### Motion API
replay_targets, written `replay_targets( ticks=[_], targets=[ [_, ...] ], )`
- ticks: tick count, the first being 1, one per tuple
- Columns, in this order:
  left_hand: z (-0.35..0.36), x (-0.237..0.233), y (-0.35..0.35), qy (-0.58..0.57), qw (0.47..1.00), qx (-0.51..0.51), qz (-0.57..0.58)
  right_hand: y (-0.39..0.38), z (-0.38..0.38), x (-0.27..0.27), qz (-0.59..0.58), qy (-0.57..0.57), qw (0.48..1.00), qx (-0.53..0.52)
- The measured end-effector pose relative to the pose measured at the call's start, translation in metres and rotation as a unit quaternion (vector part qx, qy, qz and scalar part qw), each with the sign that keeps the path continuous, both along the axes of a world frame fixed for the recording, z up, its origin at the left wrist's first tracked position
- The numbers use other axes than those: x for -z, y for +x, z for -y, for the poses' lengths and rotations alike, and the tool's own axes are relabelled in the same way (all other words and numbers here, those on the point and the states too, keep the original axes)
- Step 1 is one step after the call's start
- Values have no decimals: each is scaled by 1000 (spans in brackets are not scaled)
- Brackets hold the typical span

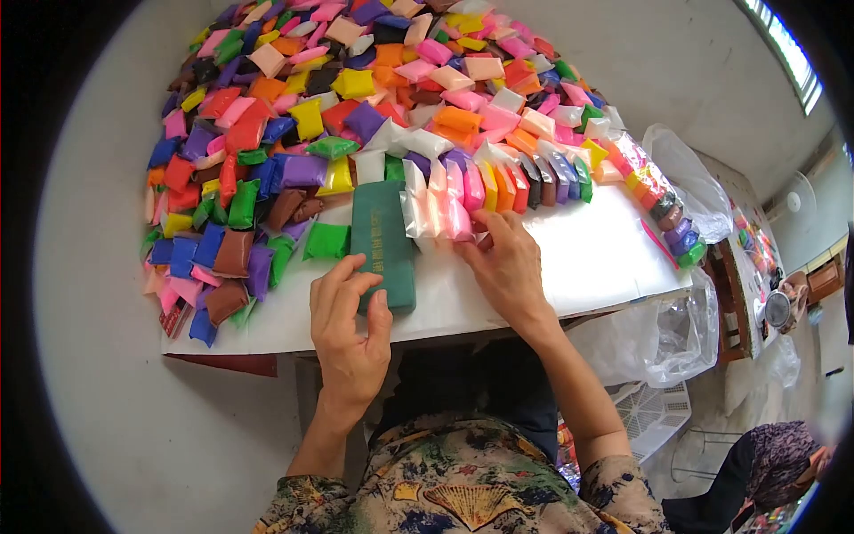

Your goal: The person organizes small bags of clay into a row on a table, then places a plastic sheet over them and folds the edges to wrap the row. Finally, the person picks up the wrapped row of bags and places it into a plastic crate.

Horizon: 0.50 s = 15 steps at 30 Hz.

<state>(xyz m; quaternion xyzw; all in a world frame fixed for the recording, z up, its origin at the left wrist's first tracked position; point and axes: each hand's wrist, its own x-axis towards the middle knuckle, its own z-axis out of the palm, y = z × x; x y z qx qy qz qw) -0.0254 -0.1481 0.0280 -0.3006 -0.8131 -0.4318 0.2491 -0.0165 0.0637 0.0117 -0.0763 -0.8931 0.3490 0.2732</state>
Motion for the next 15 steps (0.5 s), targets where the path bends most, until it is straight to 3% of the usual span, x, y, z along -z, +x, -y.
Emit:
replay_targets(
  ticks=[8, 12, 15],
  targets=[
    [8, -22, -6, -35, 999, 0, -11, 10, 0, -1, -14, 2, 1000, -5],
    [18, -51, -37, -38, 996, 13, -74, 30, -3, -4, -27, 6, 1000, -1],
    [24, -70, -79, 62, 993, 40, 93, 41, -10, 1, -29, 5, 1000, -7]
  ],
)
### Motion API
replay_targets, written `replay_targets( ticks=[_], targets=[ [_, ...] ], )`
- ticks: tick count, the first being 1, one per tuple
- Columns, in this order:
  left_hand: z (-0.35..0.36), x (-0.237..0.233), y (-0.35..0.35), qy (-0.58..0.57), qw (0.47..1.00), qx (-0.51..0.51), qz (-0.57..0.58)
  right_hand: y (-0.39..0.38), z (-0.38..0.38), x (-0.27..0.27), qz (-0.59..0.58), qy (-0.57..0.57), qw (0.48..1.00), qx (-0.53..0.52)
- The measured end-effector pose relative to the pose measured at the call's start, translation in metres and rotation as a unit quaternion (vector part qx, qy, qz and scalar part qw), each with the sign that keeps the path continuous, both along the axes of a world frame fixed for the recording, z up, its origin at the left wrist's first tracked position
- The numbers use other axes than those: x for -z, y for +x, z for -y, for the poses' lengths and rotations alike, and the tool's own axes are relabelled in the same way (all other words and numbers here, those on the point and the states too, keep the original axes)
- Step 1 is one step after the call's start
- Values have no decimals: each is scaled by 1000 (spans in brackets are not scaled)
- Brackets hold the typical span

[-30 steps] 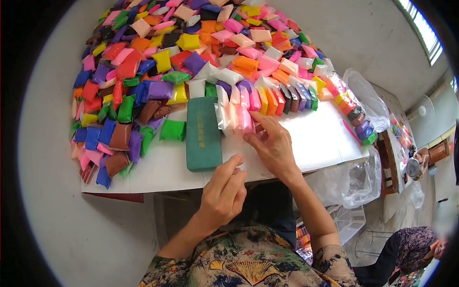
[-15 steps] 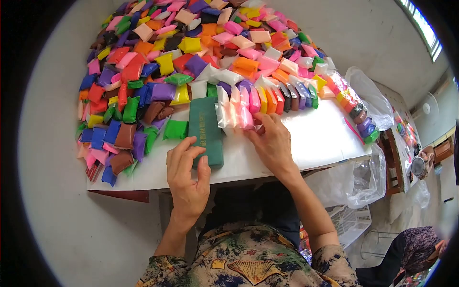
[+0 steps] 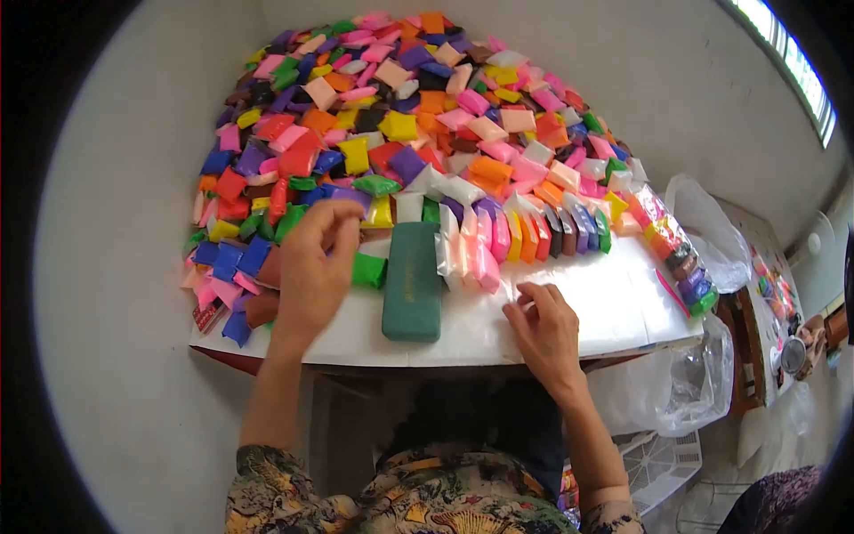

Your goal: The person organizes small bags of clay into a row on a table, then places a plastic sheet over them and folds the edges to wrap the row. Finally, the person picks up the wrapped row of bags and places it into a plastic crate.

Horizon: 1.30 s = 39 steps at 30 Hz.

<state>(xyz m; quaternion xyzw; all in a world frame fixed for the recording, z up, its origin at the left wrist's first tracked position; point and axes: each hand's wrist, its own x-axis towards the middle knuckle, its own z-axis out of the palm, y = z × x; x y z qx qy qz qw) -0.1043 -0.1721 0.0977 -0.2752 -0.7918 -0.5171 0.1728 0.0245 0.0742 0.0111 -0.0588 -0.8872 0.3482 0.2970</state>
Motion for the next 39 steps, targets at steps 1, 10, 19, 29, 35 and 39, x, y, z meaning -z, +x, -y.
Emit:
replay_targets(
  ticks=[1, 10, 19, 29, 35, 39],
  targets=[
    [0, -11, -14, 23, 999, 10, 32, 2, -2, 2, -10, -2, 1000, -5],
    [-32, 7, -165, 32, 987, 59, 144, 10, -2, 8, -56, 17, 998, -14],
    [-74, 6, -242, -154, 962, -118, -192, 9, -2, 7, -50, 29, 998, -15],
    [-106, -18, -239, -232, 937, -125, -228, 8, 2, 5, -40, 27, 999, -1],
    [-182, -22, -256, -253, 873, 48, -413, 6, 1, 9, -41, 33, 999, 6],
    [-211, -21, -264, -420, 791, -3, -444, 6, 1, 6, -40, 30, 999, 7]
  ],
)
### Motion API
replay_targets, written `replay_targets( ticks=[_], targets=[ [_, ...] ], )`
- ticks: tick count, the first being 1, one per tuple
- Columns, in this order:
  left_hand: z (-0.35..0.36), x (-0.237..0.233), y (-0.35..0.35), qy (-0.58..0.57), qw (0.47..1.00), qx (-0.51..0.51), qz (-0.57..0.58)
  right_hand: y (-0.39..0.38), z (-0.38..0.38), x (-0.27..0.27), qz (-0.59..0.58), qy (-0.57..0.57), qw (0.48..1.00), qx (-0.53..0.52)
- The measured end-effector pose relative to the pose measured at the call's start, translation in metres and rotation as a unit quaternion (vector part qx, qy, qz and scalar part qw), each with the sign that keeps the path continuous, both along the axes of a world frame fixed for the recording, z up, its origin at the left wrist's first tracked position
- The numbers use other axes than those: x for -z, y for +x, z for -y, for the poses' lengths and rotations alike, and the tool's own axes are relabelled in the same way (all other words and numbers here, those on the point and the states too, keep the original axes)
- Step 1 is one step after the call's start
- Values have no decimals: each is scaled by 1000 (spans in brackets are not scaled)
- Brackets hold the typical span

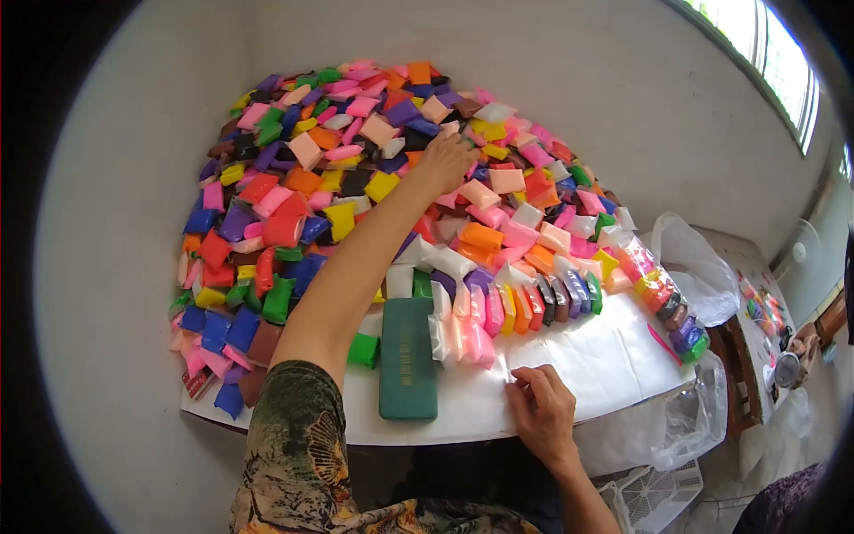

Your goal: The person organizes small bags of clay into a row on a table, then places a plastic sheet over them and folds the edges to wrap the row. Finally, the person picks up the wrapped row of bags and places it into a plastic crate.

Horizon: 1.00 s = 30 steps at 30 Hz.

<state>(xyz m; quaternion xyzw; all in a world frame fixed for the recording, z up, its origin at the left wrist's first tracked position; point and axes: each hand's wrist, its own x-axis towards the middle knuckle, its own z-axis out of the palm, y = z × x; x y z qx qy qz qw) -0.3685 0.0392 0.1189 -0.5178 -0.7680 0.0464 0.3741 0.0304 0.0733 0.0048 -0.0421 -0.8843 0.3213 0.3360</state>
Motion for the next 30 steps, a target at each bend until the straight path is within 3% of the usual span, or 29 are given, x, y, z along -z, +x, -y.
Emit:
replay_targets(
  ticks=[6, 9, 10, 14, 16, 18, 20, 23, 26, 30],
  targets=[
    [-16, 12, -25, -40, 996, -64, -49, -1, 2, 0, -3, 12, 1000, 11],
    [-5, 6, -9, 13, 997, -52, -51, -1, 3, 1, -10, 6, 1000, 11],
    [-2, 1, 0, 36, 997, -66, 24, -1, 3, 2, -10, 10, 1000, 12],
    [27, -28, 68, 160, 982, 28, 96, 0, 2, 3, -34, 7, 999, 7],
    [44, -31, 127, 188, 977, 70, 67, 2, 1, 4, -118, -62, 991, 11],
    [67, -26, 211, 196, 971, 73, 114, 4, -9, 17, -217, -146, 965, 12],
    [80, 0, 289, 218, 954, 74, 194, 10, -8, 8, -273, -318, 908, 0],
    [66, 58, 346, 249, 896, 90, 356, 15, -14, 9, -314, -423, 850, 4],
    [45, 97, 366, 244, 869, 37, 429, 38, -22, 2, -274, -313, 908, 48],
    [39, 109, 376, 263, 875, 32, 405, 57, -45, 3, -179, -66, 977, 91]
  ],
)
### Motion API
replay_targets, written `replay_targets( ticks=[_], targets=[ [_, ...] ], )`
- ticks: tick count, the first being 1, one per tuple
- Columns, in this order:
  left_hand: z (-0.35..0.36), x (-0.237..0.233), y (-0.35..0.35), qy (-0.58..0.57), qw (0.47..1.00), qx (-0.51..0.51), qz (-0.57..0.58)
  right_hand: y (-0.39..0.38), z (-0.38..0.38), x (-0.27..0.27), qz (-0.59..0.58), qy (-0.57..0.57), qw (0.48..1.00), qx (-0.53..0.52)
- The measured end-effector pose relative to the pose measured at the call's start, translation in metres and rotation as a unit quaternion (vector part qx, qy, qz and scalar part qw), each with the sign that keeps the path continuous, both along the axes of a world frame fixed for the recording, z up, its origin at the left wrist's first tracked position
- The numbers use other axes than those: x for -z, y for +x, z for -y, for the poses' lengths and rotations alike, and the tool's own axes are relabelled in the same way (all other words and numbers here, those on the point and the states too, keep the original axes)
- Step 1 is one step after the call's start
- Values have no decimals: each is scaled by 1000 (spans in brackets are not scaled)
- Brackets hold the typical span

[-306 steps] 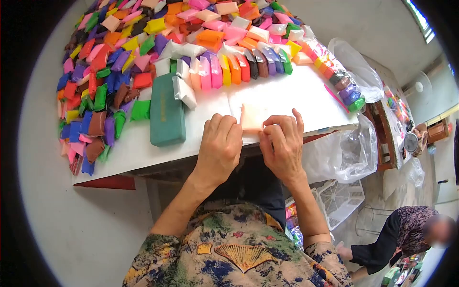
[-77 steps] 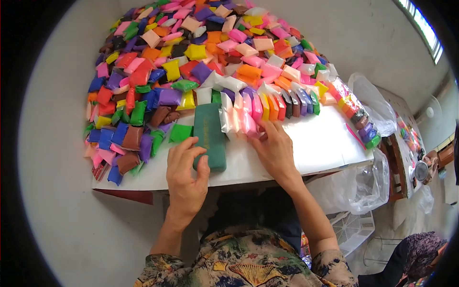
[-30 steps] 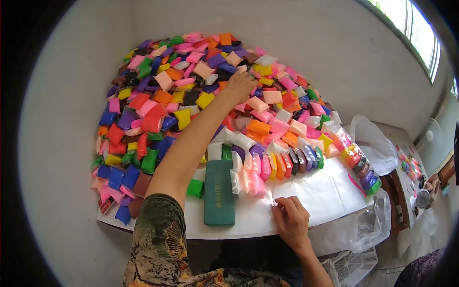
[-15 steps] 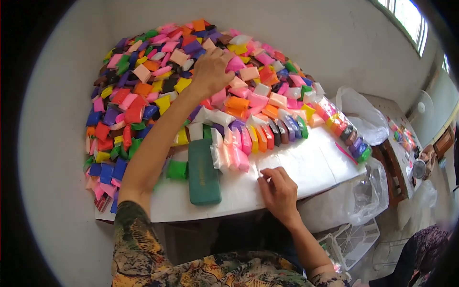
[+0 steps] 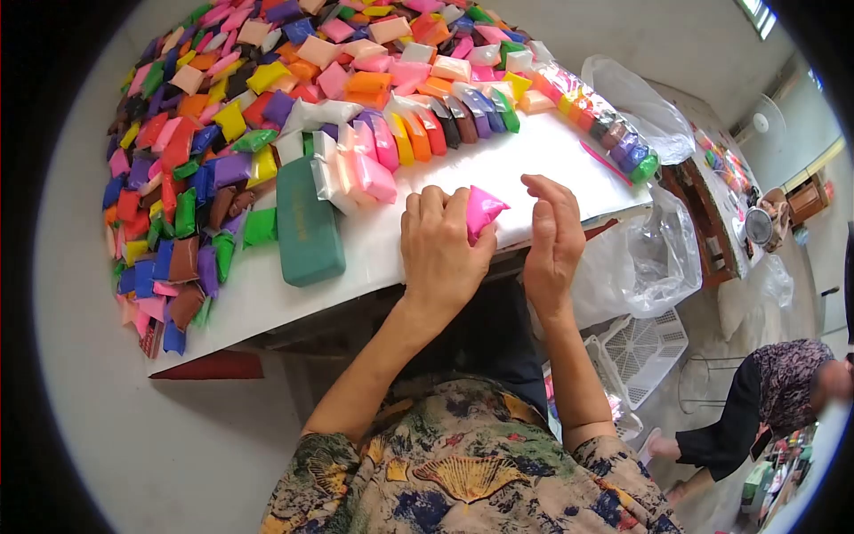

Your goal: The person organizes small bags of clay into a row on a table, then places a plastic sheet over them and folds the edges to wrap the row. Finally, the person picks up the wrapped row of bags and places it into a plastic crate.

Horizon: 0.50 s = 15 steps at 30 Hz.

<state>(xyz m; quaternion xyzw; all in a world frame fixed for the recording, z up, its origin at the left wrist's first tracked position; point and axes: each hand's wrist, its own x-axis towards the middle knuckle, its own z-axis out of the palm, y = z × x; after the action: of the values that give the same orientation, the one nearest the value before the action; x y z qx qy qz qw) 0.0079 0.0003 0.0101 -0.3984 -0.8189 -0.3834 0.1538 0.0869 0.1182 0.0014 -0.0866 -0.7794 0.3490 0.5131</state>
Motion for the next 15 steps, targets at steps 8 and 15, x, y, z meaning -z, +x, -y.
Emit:
replay_targets(
  ticks=[8, 15],
  targets=[
    [52, 1, -8, 16, 995, 63, 72, -8, 9, -1, 197, 272, 938, -85],
    [64, -6, -9, 1, 996, 58, 68, -10, 4, -1, 216, 282, 928, -115]
  ],
)
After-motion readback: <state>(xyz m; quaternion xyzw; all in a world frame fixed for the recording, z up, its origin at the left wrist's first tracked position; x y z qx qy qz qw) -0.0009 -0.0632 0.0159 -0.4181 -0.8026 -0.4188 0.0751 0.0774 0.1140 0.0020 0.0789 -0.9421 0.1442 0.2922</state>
